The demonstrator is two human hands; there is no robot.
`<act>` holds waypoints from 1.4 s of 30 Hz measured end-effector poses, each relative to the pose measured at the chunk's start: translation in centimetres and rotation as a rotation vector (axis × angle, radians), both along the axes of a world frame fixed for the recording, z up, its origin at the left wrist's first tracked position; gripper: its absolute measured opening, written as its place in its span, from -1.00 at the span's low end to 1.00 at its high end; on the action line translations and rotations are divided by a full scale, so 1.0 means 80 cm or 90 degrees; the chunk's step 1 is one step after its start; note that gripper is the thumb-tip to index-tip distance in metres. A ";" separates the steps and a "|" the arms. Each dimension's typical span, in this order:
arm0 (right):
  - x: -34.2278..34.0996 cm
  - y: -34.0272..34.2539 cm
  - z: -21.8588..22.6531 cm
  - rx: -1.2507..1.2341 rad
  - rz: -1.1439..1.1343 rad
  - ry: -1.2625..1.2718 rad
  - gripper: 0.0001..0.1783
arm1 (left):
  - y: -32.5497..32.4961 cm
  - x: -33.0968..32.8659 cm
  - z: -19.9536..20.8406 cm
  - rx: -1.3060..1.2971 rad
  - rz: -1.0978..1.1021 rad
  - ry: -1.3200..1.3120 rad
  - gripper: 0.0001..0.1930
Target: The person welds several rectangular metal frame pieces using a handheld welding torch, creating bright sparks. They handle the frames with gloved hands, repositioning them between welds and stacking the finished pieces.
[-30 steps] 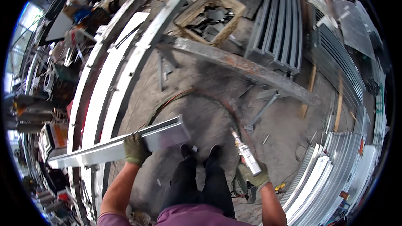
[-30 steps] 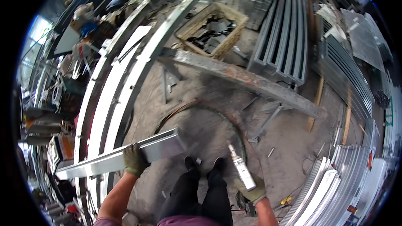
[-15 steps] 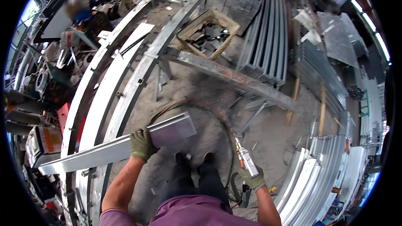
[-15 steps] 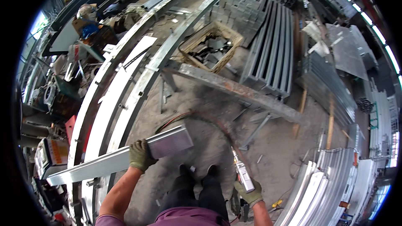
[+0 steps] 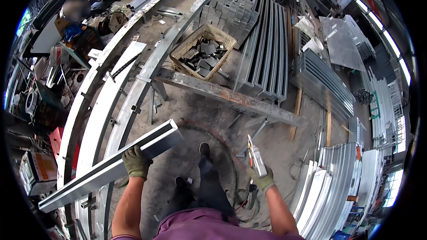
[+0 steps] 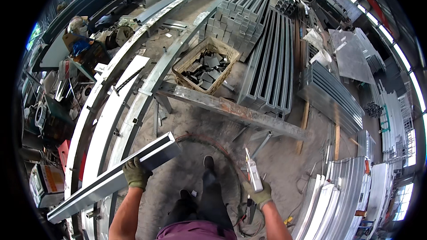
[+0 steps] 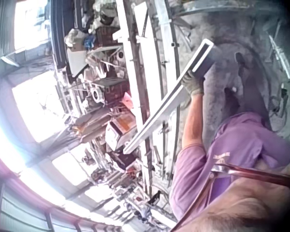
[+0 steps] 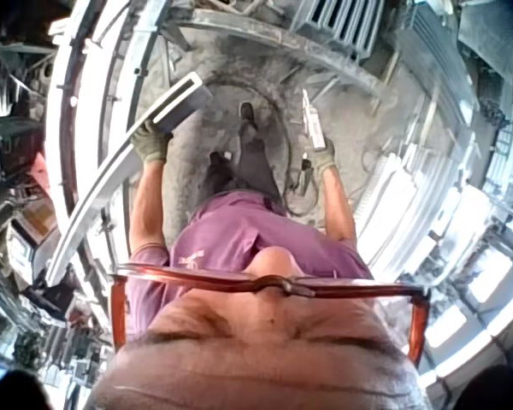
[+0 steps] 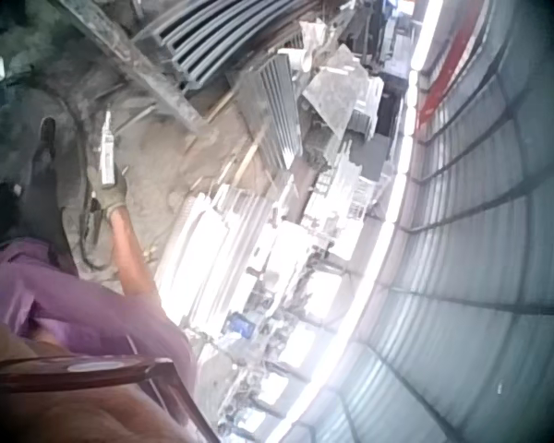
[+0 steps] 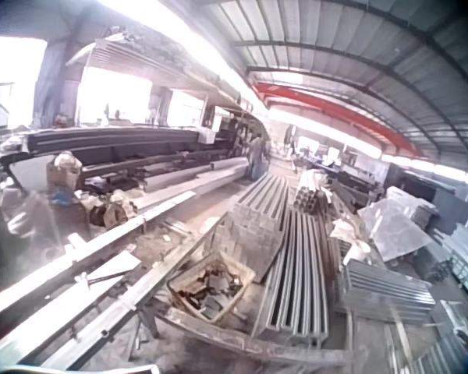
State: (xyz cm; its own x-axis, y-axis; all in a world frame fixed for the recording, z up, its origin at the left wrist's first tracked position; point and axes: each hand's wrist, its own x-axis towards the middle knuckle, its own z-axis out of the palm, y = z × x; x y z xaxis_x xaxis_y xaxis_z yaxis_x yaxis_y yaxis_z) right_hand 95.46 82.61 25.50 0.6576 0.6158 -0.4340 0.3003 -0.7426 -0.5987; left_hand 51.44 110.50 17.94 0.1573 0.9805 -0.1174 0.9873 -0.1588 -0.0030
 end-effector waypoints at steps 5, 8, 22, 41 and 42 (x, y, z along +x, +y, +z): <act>0.109 0.111 -0.046 0.000 0.052 -0.015 -0.47 | -0.020 -0.005 -0.015 0.037 0.006 0.013 -0.11; 0.168 0.218 -0.028 -0.060 0.127 -0.017 -0.42 | -0.030 -0.011 -0.027 -0.012 0.067 0.003 -0.23; 0.407 0.596 -0.207 0.017 0.108 -0.034 -0.34 | -0.015 0.031 -0.012 -0.019 0.213 0.050 -0.33; 0.393 0.558 -0.333 -0.117 0.095 -0.004 -0.42 | 0.007 0.056 0.021 -0.193 0.313 0.020 -0.20; 0.376 0.554 -0.321 -0.090 0.113 -0.012 -0.43 | -0.003 0.051 0.017 -0.135 0.282 0.053 -0.30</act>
State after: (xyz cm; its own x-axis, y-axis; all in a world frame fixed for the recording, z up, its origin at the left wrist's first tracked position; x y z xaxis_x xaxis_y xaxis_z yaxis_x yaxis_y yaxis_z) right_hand 125.50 126.90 -0.22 0.5537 0.6563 -0.5125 0.4441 -0.7534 -0.4850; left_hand 55.52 110.27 19.26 -0.2875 0.9041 -0.3161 0.9578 0.2703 -0.0980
